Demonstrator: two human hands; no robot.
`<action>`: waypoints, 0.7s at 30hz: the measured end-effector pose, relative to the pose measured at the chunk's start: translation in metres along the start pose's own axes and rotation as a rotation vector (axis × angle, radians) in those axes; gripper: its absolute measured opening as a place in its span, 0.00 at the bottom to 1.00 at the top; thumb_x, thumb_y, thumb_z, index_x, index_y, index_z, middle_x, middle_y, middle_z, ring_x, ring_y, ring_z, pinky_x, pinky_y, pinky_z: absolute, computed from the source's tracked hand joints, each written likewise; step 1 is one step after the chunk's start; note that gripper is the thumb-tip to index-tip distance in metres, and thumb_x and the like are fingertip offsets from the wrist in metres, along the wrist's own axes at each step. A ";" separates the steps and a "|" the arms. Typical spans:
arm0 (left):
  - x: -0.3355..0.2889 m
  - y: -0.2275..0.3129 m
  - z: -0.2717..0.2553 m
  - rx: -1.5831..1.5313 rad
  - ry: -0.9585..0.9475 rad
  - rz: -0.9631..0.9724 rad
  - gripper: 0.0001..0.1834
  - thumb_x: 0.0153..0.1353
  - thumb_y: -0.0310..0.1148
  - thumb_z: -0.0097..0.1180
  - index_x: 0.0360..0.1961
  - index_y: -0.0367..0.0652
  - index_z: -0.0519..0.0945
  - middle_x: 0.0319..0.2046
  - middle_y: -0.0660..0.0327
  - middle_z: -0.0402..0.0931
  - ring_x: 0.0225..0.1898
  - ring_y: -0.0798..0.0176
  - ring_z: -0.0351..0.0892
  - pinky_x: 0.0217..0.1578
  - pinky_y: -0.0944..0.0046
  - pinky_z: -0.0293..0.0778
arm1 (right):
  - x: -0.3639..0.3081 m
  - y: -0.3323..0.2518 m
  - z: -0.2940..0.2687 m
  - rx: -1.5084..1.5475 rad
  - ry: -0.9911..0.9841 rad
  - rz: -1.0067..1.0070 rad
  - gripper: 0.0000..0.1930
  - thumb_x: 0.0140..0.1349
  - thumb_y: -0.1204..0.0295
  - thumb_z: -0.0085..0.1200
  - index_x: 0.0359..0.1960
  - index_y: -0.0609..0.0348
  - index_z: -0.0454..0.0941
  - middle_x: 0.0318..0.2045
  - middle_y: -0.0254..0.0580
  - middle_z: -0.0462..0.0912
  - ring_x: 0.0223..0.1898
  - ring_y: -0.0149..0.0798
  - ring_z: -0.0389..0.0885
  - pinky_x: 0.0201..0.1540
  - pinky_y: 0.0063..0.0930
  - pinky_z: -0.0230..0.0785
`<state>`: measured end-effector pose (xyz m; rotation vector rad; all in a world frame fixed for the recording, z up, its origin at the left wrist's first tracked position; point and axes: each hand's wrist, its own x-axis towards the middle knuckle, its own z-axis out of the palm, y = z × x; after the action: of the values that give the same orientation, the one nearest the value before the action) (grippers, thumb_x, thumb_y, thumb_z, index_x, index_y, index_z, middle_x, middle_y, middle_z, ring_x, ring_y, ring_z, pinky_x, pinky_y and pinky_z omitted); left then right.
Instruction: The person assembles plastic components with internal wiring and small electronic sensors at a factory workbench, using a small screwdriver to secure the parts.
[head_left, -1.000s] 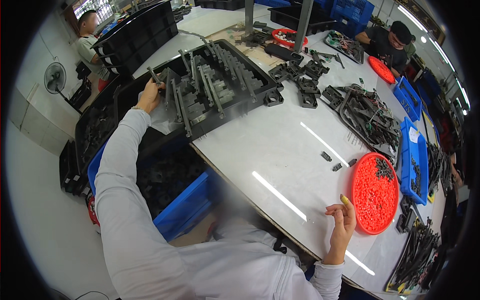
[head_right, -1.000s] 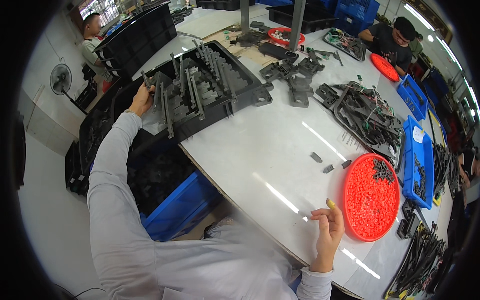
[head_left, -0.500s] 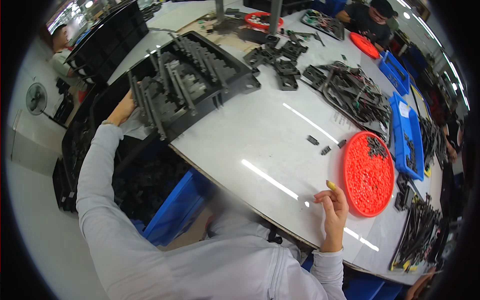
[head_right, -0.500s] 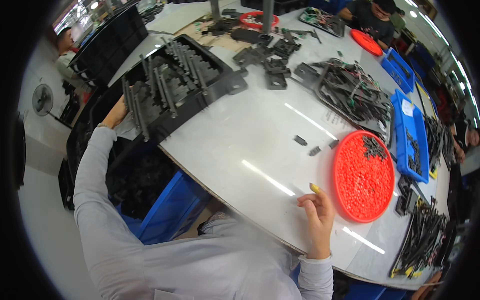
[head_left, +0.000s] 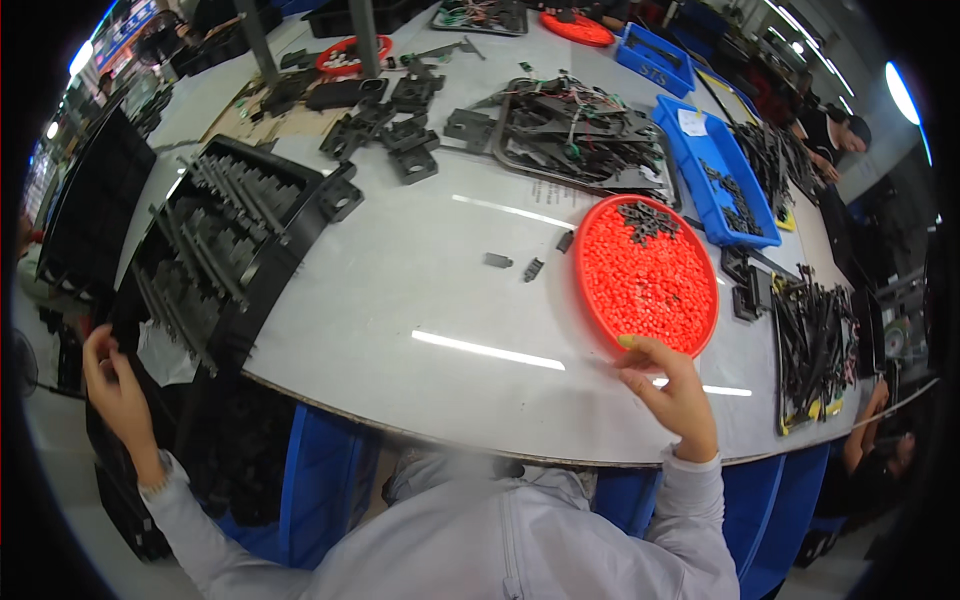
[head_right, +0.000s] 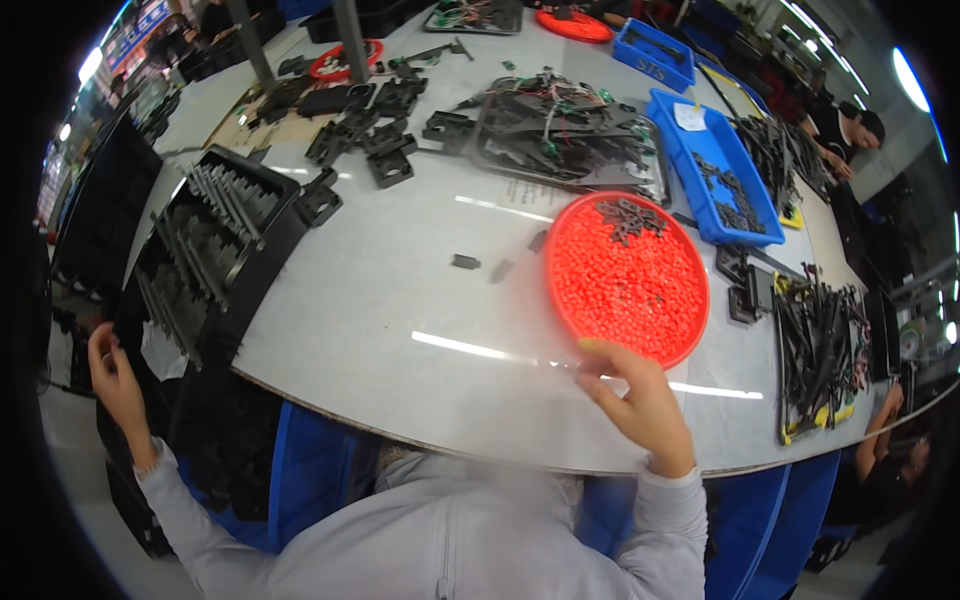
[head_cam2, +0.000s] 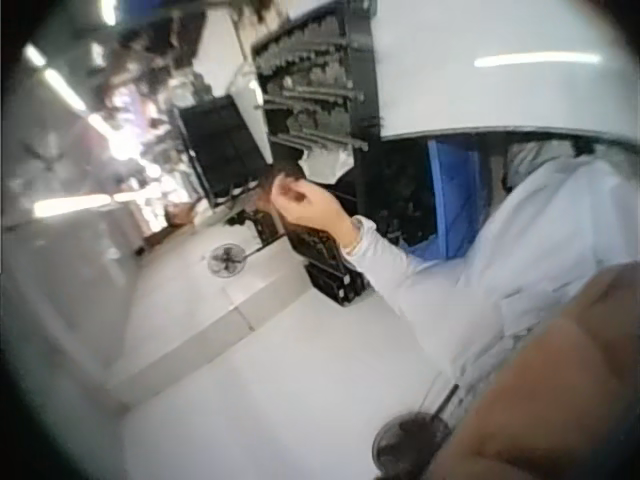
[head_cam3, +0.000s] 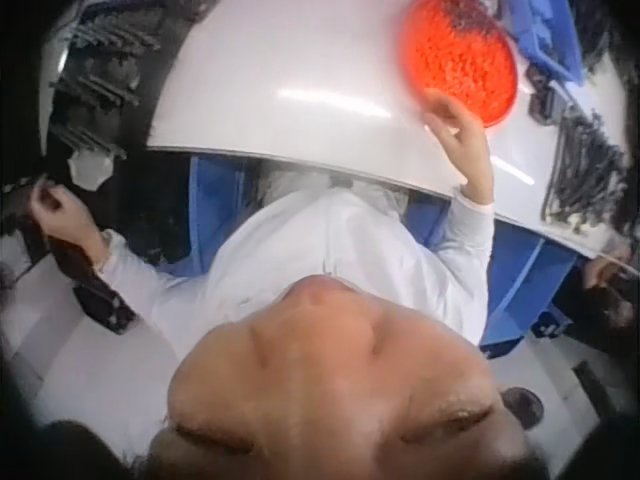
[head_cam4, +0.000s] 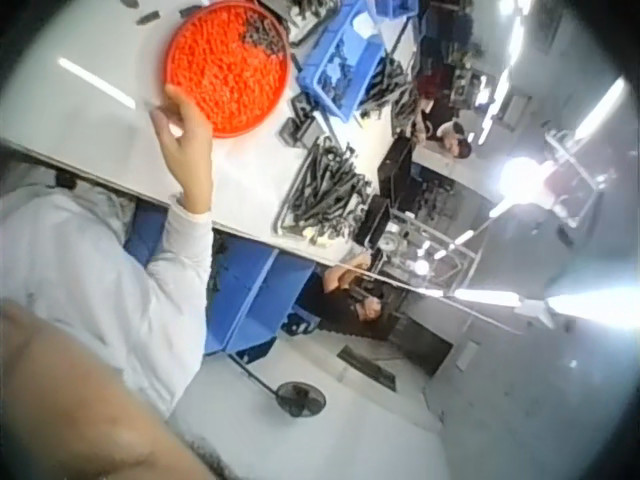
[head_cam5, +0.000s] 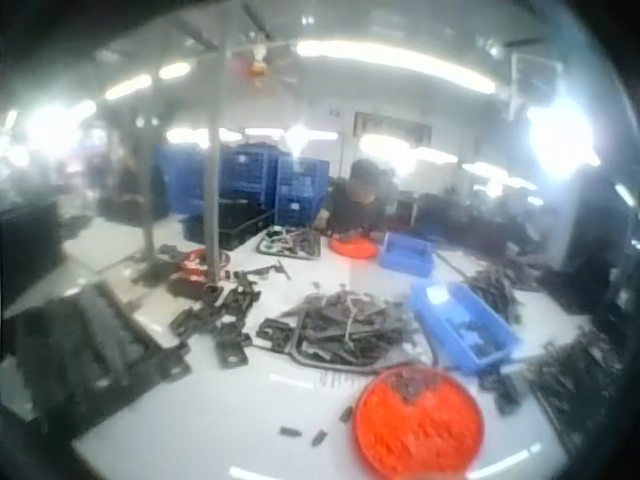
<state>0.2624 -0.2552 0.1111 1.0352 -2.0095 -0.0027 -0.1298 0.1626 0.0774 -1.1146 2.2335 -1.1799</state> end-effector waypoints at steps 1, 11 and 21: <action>-0.016 0.029 0.002 -0.222 0.065 0.091 0.13 0.56 0.17 0.42 0.42 0.32 0.71 0.39 0.54 0.72 0.40 0.63 0.71 0.45 0.68 0.65 | 0.007 -0.003 -0.012 -0.136 -0.012 0.013 0.16 0.53 0.76 0.56 0.45 0.63 0.74 0.30 0.44 0.80 0.33 0.36 0.79 0.39 0.27 0.70; 0.000 0.223 0.273 -0.350 -0.475 0.545 0.31 0.49 0.27 0.53 0.57 0.34 0.61 0.58 0.46 0.58 0.58 0.46 0.60 0.55 0.53 0.60 | 0.196 0.033 -0.103 -0.460 0.314 -0.221 0.14 0.51 0.75 0.52 0.42 0.62 0.76 0.32 0.51 0.81 0.34 0.50 0.79 0.40 0.36 0.70; -0.019 0.220 0.308 -0.294 -0.575 0.509 0.25 0.48 0.29 0.54 0.50 0.34 0.67 0.52 0.49 0.65 0.57 0.48 0.61 0.52 0.52 0.61 | 0.302 0.105 -0.114 -0.635 0.312 -0.318 0.31 0.44 0.77 0.48 0.57 0.58 0.64 0.49 0.58 0.72 0.51 0.52 0.71 0.56 0.35 0.61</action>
<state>-0.0898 -0.2061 -0.0195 0.3291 -2.6435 -0.3479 -0.4366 0.0187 0.0671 -1.6682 2.8639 -0.7987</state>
